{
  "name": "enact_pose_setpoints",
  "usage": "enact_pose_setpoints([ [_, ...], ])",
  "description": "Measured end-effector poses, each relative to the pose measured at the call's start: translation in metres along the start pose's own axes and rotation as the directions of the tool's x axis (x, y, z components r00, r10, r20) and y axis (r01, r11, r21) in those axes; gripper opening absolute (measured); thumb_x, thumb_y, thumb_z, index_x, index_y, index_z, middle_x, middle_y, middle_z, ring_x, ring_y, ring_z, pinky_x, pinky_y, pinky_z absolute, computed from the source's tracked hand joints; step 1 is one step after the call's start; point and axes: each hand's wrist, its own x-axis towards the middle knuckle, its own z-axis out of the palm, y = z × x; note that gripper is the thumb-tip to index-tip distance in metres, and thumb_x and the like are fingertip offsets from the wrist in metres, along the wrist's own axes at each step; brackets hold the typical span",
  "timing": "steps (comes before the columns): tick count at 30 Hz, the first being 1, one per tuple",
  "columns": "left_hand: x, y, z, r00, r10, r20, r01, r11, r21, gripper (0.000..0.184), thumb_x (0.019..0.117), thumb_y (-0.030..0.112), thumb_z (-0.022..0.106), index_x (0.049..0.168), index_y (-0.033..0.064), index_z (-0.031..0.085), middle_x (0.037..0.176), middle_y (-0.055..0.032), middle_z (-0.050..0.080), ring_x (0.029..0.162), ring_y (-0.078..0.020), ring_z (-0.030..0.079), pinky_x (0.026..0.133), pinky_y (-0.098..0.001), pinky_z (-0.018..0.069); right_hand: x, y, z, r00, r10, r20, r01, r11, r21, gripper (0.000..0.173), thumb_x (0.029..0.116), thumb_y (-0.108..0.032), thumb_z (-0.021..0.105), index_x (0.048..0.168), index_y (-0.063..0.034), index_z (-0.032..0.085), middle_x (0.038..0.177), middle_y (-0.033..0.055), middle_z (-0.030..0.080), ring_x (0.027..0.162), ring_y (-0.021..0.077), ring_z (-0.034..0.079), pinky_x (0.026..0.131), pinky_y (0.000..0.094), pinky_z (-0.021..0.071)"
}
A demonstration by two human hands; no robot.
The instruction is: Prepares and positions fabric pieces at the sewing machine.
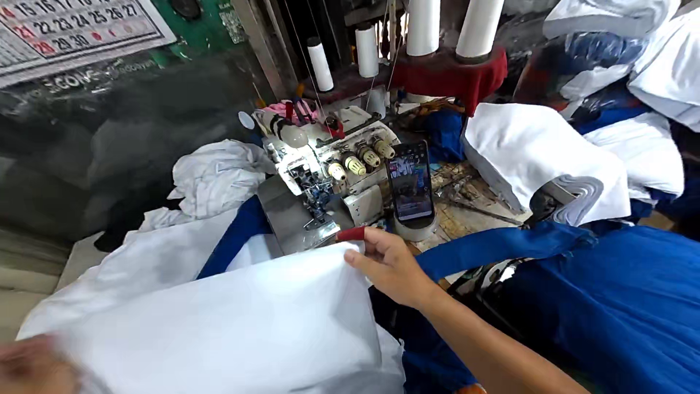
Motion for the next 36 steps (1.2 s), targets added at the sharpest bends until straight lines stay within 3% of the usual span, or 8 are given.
enact_pose_setpoints([
  [2, 0.021, -0.053, 0.028, 0.977, 0.178, 0.119, -0.177, 0.984, -0.019, 0.044, 0.1021, 0.017, 0.052, 0.129, -0.0185, 0.052, 0.123, -0.0386, 0.058, 0.109, -0.0401, 0.063, 0.096, -0.0473, 0.0531, -0.004, -0.002, 0.003, 1.000, -0.011, 0.023, 0.011, 1.000, 0.015, 0.030, 0.0999, -0.010, 0.065, 0.130, -0.0076, 0.064, 0.103, 0.0079, 0.072, 0.084, 0.0163, 0.070, 0.076, 0.0348, 0.0617],
  [5, 0.013, 0.032, 0.050, 0.920, 0.348, 0.181, -0.310, 0.927, -0.210, 0.046, 0.1043, 0.030, 0.058, 0.129, -0.0085, 0.058, 0.126, -0.0294, 0.062, 0.115, -0.0356, 0.063, 0.095, -0.0525, 0.0533, -0.003, -0.006, 0.008, 0.996, -0.087, 0.023, 0.087, 0.996, 0.019, 0.033, 0.0939, -0.010, 0.074, 0.126, -0.0048, 0.065, 0.103, 0.0073, 0.073, 0.089, 0.0169, 0.072, 0.081, 0.0373, 0.0638],
  [10, -0.025, 0.170, 0.079, 0.606, 0.699, 0.380, -0.381, 0.674, -0.633, 0.048, 0.0927, 0.058, 0.067, 0.127, 0.0249, 0.069, 0.116, 0.0076, 0.072, 0.109, -0.0117, 0.066, 0.098, -0.0448, 0.0532, 0.002, -0.032, 0.021, 0.965, -0.248, 0.083, 0.245, 0.969, 0.042, 0.021, 0.1001, -0.005, 0.062, 0.119, 0.0023, 0.065, 0.094, 0.0082, 0.070, 0.080, 0.0124, 0.068, 0.073, 0.0308, 0.0608],
  [13, -0.037, 0.200, 0.072, 0.701, 0.649, 0.295, -0.284, 0.634, -0.719, 0.023, 0.0924, 0.041, 0.074, 0.094, 0.0191, 0.070, 0.081, 0.0104, 0.068, 0.069, -0.0011, 0.063, 0.062, -0.0200, 0.0556, -0.009, -0.038, 0.020, 0.956, -0.287, 0.057, 0.284, 0.957, 0.054, 0.034, 0.1026, -0.005, 0.055, 0.136, 0.0015, 0.055, 0.112, 0.0118, 0.067, 0.087, 0.0129, 0.066, 0.078, 0.0313, 0.0600],
  [15, -0.046, 0.215, 0.064, 0.806, 0.546, 0.228, -0.240, 0.653, -0.719, 0.018, 0.0888, 0.029, 0.073, 0.085, 0.0119, 0.068, 0.074, 0.0112, 0.065, 0.065, 0.0048, 0.061, 0.060, -0.0121, 0.0524, -0.024, -0.023, 0.024, 0.973, -0.217, 0.073, 0.212, 0.975, 0.073, 0.049, 0.0991, -0.008, 0.062, 0.145, -0.0002, 0.046, 0.128, 0.0144, 0.062, 0.092, 0.0159, 0.068, 0.080, 0.0347, 0.0613],
  [21, -0.029, 0.161, 0.076, 0.781, 0.571, 0.254, -0.326, 0.719, -0.614, 0.018, 0.0993, 0.039, 0.065, 0.097, 0.0216, 0.070, 0.076, 0.0083, 0.067, 0.059, -0.0040, 0.061, 0.051, -0.0199, 0.0517, -0.065, 0.026, 0.005, 0.955, 0.006, 0.298, 0.008, 0.999, -0.045, 0.021, 0.1007, -0.020, 0.066, 0.105, 0.0001, 0.070, 0.089, 0.0075, 0.071, 0.078, 0.0112, 0.069, 0.072, 0.0309, 0.0601],
  [28, -0.017, 0.181, 0.068, 0.830, 0.557, -0.021, -0.445, 0.640, -0.626, 0.011, 0.0952, 0.026, 0.073, 0.099, 0.0176, 0.067, 0.086, 0.0128, 0.066, 0.070, 0.0023, 0.061, 0.062, -0.0158, 0.0532, -0.055, 0.004, -0.003, 0.962, -0.048, 0.269, 0.051, 0.999, -0.005, 0.023, 0.1007, -0.021, 0.067, 0.105, 0.0015, 0.068, 0.084, 0.0073, 0.069, 0.072, 0.0105, 0.066, 0.065, 0.0290, 0.0584],
  [36, -0.033, 0.164, 0.111, 0.873, 0.477, 0.098, -0.351, 0.756, -0.552, 0.017, 0.0997, 0.031, 0.066, 0.095, 0.0159, 0.070, 0.076, 0.0111, 0.065, 0.061, 0.0032, 0.057, 0.052, -0.0145, 0.0472, -0.072, 0.030, -0.012, 0.973, 0.111, 0.200, -0.101, 0.993, -0.061, 0.021, 0.0996, -0.021, 0.069, 0.104, -0.0003, 0.071, 0.087, 0.0051, 0.072, 0.075, 0.0108, 0.070, 0.069, 0.0296, 0.0618],
])
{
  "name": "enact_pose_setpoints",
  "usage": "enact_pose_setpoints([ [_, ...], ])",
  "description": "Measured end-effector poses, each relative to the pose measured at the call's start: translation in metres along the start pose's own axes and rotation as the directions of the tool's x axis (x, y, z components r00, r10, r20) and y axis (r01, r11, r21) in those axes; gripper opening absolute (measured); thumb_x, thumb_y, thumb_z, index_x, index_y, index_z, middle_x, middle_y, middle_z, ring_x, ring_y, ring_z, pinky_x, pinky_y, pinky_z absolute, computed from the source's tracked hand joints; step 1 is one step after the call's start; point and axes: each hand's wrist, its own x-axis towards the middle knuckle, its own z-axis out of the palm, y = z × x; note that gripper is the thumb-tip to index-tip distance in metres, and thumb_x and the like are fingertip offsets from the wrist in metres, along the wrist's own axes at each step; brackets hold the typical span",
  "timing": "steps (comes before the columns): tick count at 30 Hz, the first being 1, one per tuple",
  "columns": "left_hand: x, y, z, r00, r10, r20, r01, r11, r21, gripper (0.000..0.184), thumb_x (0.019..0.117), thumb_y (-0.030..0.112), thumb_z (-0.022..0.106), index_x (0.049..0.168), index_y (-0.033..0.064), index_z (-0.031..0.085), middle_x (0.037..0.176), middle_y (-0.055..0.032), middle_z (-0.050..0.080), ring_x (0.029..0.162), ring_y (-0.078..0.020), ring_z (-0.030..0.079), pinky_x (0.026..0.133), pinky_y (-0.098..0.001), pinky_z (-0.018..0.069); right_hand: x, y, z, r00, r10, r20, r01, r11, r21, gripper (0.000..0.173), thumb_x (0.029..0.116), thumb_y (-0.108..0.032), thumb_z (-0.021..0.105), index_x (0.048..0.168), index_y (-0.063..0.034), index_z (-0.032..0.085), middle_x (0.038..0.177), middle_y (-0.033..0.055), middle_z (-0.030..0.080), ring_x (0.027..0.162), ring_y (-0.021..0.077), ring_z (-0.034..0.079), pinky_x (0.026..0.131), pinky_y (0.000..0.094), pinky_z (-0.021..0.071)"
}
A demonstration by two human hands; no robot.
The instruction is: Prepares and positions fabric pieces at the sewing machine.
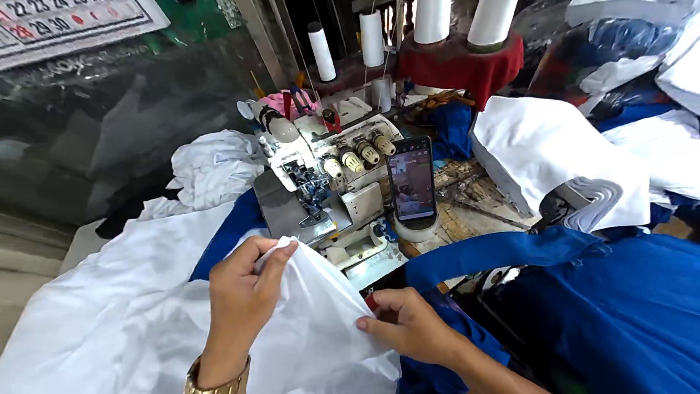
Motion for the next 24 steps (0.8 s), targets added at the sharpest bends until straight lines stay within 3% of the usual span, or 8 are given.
enact_pose_setpoints([
  [2, -0.001, 0.000, 0.002, 1.000, 0.014, -0.010, -0.014, 1.000, -0.001, 0.017, 0.1010, 0.031, 0.064, 0.098, 0.0152, 0.071, 0.080, 0.0110, 0.066, 0.063, 0.0037, 0.057, 0.054, -0.0144, 0.0471, 0.001, -0.001, 0.000, 1.000, 0.002, 0.003, -0.001, 1.000, -0.017, 0.021, 0.0997, -0.021, 0.069, 0.102, -0.0009, 0.071, 0.085, 0.0045, 0.072, 0.074, 0.0105, 0.070, 0.068, 0.0292, 0.0614],
  [6, -0.002, -0.001, 0.001, 0.999, 0.028, -0.021, -0.029, 0.998, -0.047, 0.017, 0.1018, 0.028, 0.064, 0.109, 0.0148, 0.071, 0.095, 0.0090, 0.070, 0.082, 0.0008, 0.066, 0.071, -0.0181, 0.0569, 0.002, -0.001, 0.000, 1.000, -0.006, 0.019, 0.006, 0.999, -0.040, 0.021, 0.1007, -0.021, 0.067, 0.106, -0.0009, 0.070, 0.091, 0.0052, 0.072, 0.079, 0.0110, 0.070, 0.073, 0.0298, 0.0620],
  [11, -0.012, -0.003, 0.002, 1.000, -0.019, -0.021, 0.017, 0.998, -0.068, 0.016, 0.1015, 0.029, 0.064, 0.107, 0.0158, 0.071, 0.086, 0.0099, 0.069, 0.070, 0.0019, 0.063, 0.060, -0.0162, 0.0541, -0.003, 0.001, 0.001, 0.998, -0.007, 0.067, 0.011, 0.999, -0.053, 0.019, 0.1012, -0.019, 0.066, 0.105, 0.0000, 0.069, 0.092, 0.0068, 0.070, 0.078, 0.0109, 0.069, 0.071, 0.0284, 0.0606],
  [16, -0.014, -0.004, -0.001, 1.000, 0.011, -0.006, -0.012, 0.990, -0.137, 0.017, 0.1030, 0.029, 0.061, 0.108, 0.0152, 0.070, 0.085, 0.0088, 0.068, 0.069, -0.0005, 0.062, 0.060, -0.0174, 0.0532, -0.005, -0.005, 0.003, 0.997, 0.036, 0.070, -0.030, 0.996, -0.085, 0.021, 0.0993, -0.023, 0.070, 0.099, -0.0014, 0.072, 0.084, 0.0043, 0.072, 0.072, 0.0098, 0.069, 0.067, 0.0284, 0.0610],
  [20, -0.011, -0.004, -0.002, 1.000, -0.009, 0.017, 0.011, 0.991, -0.135, 0.017, 0.1045, 0.032, 0.058, 0.110, 0.0183, 0.068, 0.083, 0.0093, 0.067, 0.067, -0.0007, 0.063, 0.057, -0.0174, 0.0535, -0.001, -0.010, 0.004, 0.998, 0.038, 0.041, -0.034, 0.993, -0.111, 0.022, 0.0997, -0.023, 0.069, 0.099, -0.0018, 0.071, 0.086, 0.0043, 0.072, 0.075, 0.0097, 0.070, 0.069, 0.0284, 0.0615],
  [24, 0.002, 0.009, -0.021, 0.995, 0.084, 0.049, -0.080, 0.993, -0.085, 0.018, 0.1055, 0.031, 0.057, 0.112, 0.0193, 0.069, 0.087, 0.0111, 0.067, 0.069, 0.0025, 0.061, 0.060, -0.0163, 0.0520, -0.005, -0.039, 0.007, 0.990, -0.085, 0.112, 0.081, 0.996, 0.039, 0.016, 0.0984, -0.014, 0.070, 0.102, 0.0012, 0.069, 0.086, 0.0071, 0.070, 0.073, 0.0114, 0.068, 0.065, 0.0289, 0.0603],
])
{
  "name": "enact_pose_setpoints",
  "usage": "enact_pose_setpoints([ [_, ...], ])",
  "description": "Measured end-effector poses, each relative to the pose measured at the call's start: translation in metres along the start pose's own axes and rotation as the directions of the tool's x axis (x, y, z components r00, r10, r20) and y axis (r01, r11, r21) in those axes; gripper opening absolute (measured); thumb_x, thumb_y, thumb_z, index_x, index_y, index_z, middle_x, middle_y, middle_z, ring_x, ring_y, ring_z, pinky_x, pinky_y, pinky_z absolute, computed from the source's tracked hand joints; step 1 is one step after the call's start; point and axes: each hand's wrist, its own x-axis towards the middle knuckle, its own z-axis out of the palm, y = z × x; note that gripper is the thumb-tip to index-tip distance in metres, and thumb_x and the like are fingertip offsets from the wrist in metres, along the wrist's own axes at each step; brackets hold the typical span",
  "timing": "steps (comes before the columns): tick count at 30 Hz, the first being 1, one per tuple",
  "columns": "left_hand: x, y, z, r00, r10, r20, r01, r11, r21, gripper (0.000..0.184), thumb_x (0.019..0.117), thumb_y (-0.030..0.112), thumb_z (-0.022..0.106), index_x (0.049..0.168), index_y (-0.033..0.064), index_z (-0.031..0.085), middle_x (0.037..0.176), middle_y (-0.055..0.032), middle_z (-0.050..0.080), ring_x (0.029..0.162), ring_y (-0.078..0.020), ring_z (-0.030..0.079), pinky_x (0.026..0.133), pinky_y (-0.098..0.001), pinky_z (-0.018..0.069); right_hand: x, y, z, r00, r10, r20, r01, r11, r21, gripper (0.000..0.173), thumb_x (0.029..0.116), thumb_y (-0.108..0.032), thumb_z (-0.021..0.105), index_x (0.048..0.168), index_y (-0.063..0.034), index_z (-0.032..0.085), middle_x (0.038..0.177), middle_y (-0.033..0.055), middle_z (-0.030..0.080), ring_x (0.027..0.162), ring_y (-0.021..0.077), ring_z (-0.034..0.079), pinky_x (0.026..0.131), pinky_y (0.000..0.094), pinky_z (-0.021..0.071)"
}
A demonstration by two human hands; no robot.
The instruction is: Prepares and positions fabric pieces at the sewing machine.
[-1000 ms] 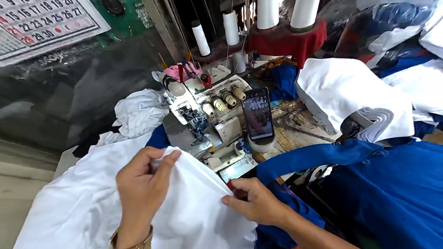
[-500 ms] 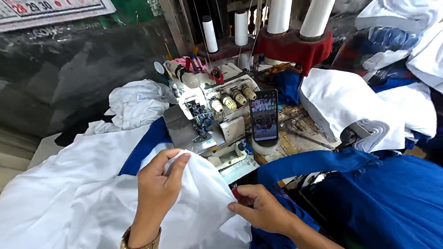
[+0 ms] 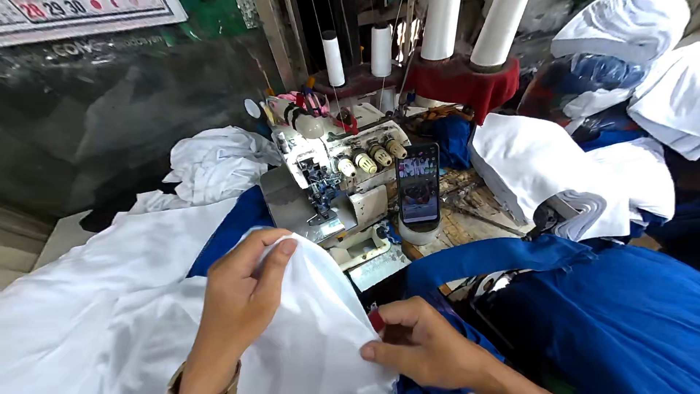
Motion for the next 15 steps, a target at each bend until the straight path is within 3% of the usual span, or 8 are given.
enact_pose_setpoints([
  [3, 0.016, 0.003, 0.001, 0.990, 0.115, -0.081, -0.112, 0.993, 0.035, 0.017, 0.1025, 0.023, 0.062, 0.109, 0.0099, 0.070, 0.093, 0.0064, 0.067, 0.079, 0.0011, 0.062, 0.070, -0.0179, 0.0544, 0.002, -0.003, -0.001, 0.998, -0.025, -0.065, 0.030, 0.997, 0.069, 0.014, 0.0966, -0.012, 0.071, 0.104, 0.0010, 0.070, 0.087, 0.0065, 0.072, 0.074, 0.0117, 0.070, 0.067, 0.0297, 0.0616],
  [6, 0.020, -0.026, 0.029, 0.996, 0.072, -0.055, -0.063, 0.987, 0.148, 0.016, 0.1005, 0.019, 0.065, 0.108, 0.0070, 0.073, 0.103, -0.0033, 0.070, 0.095, -0.0100, 0.067, 0.086, -0.0302, 0.0570, 0.011, 0.037, -0.001, 0.962, 0.166, -0.217, -0.173, 0.985, -0.011, 0.019, 0.0983, -0.021, 0.069, 0.105, -0.0037, 0.071, 0.089, 0.0041, 0.074, 0.077, 0.0140, 0.072, 0.071, 0.0331, 0.0627],
  [10, 0.025, -0.039, 0.038, 1.000, 0.022, -0.020, -0.018, 0.981, 0.192, 0.013, 0.0977, 0.022, 0.070, 0.104, 0.0126, 0.076, 0.102, 0.0014, 0.071, 0.096, -0.0084, 0.067, 0.086, -0.0295, 0.0568, 0.010, 0.049, 0.002, 0.950, 0.187, -0.250, -0.193, 0.981, 0.001, 0.019, 0.0969, -0.023, 0.072, 0.104, -0.0053, 0.072, 0.086, 0.0033, 0.074, 0.072, 0.0139, 0.071, 0.065, 0.0313, 0.0620],
  [15, 0.026, -0.033, 0.037, 1.000, -0.016, 0.008, 0.014, 0.981, 0.195, 0.010, 0.0975, 0.023, 0.070, 0.101, 0.0158, 0.076, 0.100, 0.0045, 0.070, 0.096, -0.0083, 0.065, 0.086, -0.0309, 0.0544, 0.011, 0.055, -0.001, 0.946, 0.186, -0.264, -0.186, 0.982, 0.027, 0.019, 0.0958, -0.022, 0.073, 0.107, -0.0060, 0.071, 0.087, 0.0032, 0.075, 0.073, 0.0142, 0.072, 0.067, 0.0303, 0.0624],
])
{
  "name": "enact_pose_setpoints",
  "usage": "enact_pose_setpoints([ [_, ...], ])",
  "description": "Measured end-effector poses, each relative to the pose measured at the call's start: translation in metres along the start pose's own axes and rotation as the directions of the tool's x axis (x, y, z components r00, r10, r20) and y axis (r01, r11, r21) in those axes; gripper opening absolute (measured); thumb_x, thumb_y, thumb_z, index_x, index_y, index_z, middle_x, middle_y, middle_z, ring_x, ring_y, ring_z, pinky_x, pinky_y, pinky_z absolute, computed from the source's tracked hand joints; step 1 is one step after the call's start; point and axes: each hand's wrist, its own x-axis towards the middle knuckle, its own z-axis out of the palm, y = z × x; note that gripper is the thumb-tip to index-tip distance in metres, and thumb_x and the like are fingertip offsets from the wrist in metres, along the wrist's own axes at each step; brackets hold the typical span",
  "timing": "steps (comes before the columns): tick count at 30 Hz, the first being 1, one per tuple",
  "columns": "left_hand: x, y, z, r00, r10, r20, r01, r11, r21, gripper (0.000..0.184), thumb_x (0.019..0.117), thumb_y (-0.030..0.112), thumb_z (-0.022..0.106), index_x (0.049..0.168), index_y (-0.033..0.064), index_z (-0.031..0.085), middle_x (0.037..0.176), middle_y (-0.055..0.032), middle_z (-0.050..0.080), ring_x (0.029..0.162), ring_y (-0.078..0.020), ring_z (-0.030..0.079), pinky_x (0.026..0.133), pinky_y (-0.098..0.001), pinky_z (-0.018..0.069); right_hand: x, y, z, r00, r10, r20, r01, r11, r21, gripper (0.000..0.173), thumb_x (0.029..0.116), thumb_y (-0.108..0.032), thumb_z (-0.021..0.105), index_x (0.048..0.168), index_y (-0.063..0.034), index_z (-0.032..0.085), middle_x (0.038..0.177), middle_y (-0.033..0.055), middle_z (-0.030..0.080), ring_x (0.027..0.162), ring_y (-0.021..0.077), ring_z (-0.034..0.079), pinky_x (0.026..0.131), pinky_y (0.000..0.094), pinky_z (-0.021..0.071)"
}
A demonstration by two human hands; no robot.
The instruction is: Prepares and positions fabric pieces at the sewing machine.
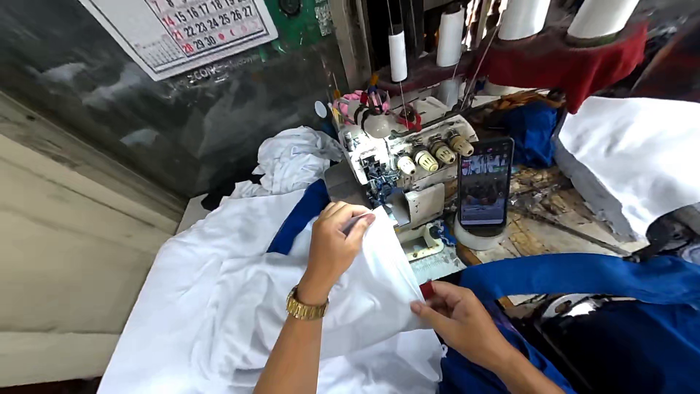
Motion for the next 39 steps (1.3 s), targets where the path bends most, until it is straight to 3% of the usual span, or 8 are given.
enact_pose_setpoints([
  [4, 0.000, 0.014, -0.008, 0.997, -0.068, 0.024, 0.071, 0.991, -0.117, 0.008, 0.0932, 0.021, 0.076, 0.095, 0.0157, 0.070, 0.092, 0.0048, 0.069, 0.080, -0.0064, 0.065, 0.069, -0.0247, 0.0563, -0.001, -0.006, -0.004, 1.000, -0.020, 0.020, 0.020, 0.999, -0.026, 0.021, 0.0938, -0.021, 0.075, 0.110, -0.0077, 0.071, 0.090, 0.0010, 0.075, 0.075, 0.0133, 0.072, 0.068, 0.0300, 0.0631],
  [8, 0.003, 0.026, -0.021, 0.996, -0.088, 0.026, 0.092, 0.969, -0.230, 0.016, 0.0873, 0.019, 0.082, 0.091, 0.0160, 0.067, 0.081, 0.0040, 0.067, 0.069, -0.0081, 0.063, 0.059, -0.0224, 0.0535, -0.005, -0.009, -0.013, 0.994, -0.078, 0.076, 0.082, 0.995, -0.050, 0.022, 0.0991, -0.017, 0.068, 0.118, -0.0058, 0.069, 0.100, 0.0009, 0.076, 0.088, 0.0122, 0.074, 0.080, 0.0305, 0.0646],
  [11, 0.003, 0.023, -0.021, 0.990, -0.105, 0.096, 0.123, 0.969, -0.215, 0.012, 0.0912, 0.021, 0.078, 0.092, 0.0160, 0.068, 0.079, 0.0036, 0.067, 0.064, -0.0083, 0.061, 0.055, -0.0221, 0.0515, 0.000, 0.001, -0.017, 0.996, -0.049, 0.080, 0.054, 0.997, -0.062, 0.023, 0.1010, -0.016, 0.063, 0.121, -0.0057, 0.068, 0.104, 0.0015, 0.076, 0.092, 0.0116, 0.073, 0.083, 0.0300, 0.0630],
  [16, 0.005, 0.028, -0.027, 0.983, -0.072, 0.170, 0.115, 0.959, -0.257, 0.006, 0.0977, 0.019, 0.070, 0.100, 0.0151, 0.075, 0.098, 0.0024, 0.069, 0.082, -0.0111, 0.065, 0.068, -0.0244, 0.0566, -0.001, -0.005, -0.014, 0.997, -0.046, 0.057, 0.046, 0.999, -0.012, 0.021, 0.0995, -0.022, 0.066, 0.113, -0.0067, 0.070, 0.093, 0.0011, 0.074, 0.081, 0.0117, 0.071, 0.074, 0.0293, 0.0617],
  [22, 0.011, 0.039, -0.038, 0.999, -0.031, 0.009, 0.032, 0.914, -0.405, 0.006, 0.0907, 0.012, 0.077, 0.096, 0.0121, 0.075, 0.095, 0.0008, 0.069, 0.083, -0.0111, 0.065, 0.070, -0.0241, 0.0570, -0.007, -0.023, -0.013, 0.987, -0.148, 0.068, 0.146, 0.989, 0.034, 0.020, 0.0975, -0.020, 0.071, 0.112, -0.0055, 0.072, 0.092, 0.0014, 0.075, 0.078, 0.0119, 0.072, 0.069, 0.0291, 0.0633],
  [27, 0.008, 0.016, -0.004, 0.996, -0.066, 0.052, 0.073, 0.985, -0.158, 0.009, 0.0976, 0.016, 0.070, 0.103, 0.0111, 0.076, 0.102, 0.0014, 0.071, 0.088, -0.0073, 0.067, 0.077, -0.0255, 0.0582, 0.007, -0.003, -0.010, 0.999, -0.036, 0.015, 0.037, 0.998, -0.047, 0.024, 0.0948, -0.022, 0.072, 0.114, -0.0084, 0.072, 0.093, -0.0010, 0.076, 0.079, 0.0107, 0.072, 0.073, 0.0292, 0.0626],
  [32, 0.004, 0.018, -0.007, 0.995, -0.091, 0.042, 0.098, 0.977, -0.190, 0.010, 0.0937, 0.013, 0.075, 0.104, 0.0131, 0.077, 0.099, 0.0031, 0.073, 0.084, -0.0082, 0.069, 0.075, -0.0251, 0.0590, 0.005, -0.002, -0.014, 0.997, 0.019, 0.076, -0.018, 1.000, -0.012, 0.022, 0.0952, -0.025, 0.072, 0.110, -0.0084, 0.072, 0.093, 0.0001, 0.075, 0.080, 0.0115, 0.072, 0.074, 0.0297, 0.0627],
  [39, 0.009, 0.023, 0.000, 0.994, -0.110, -0.002, 0.109, 0.987, -0.116, 0.011, 0.0972, 0.018, 0.071, 0.106, 0.0142, 0.077, 0.098, 0.0055, 0.074, 0.084, -0.0047, 0.069, 0.075, -0.0230, 0.0586, 0.004, -0.015, -0.019, 0.992, -0.046, 0.116, 0.041, 0.998, 0.047, 0.021, 0.1001, -0.026, 0.067, 0.102, -0.0054, 0.071, 0.084, 0.0022, 0.071, 0.073, 0.0098, 0.068, 0.067, 0.0280, 0.0590],
])
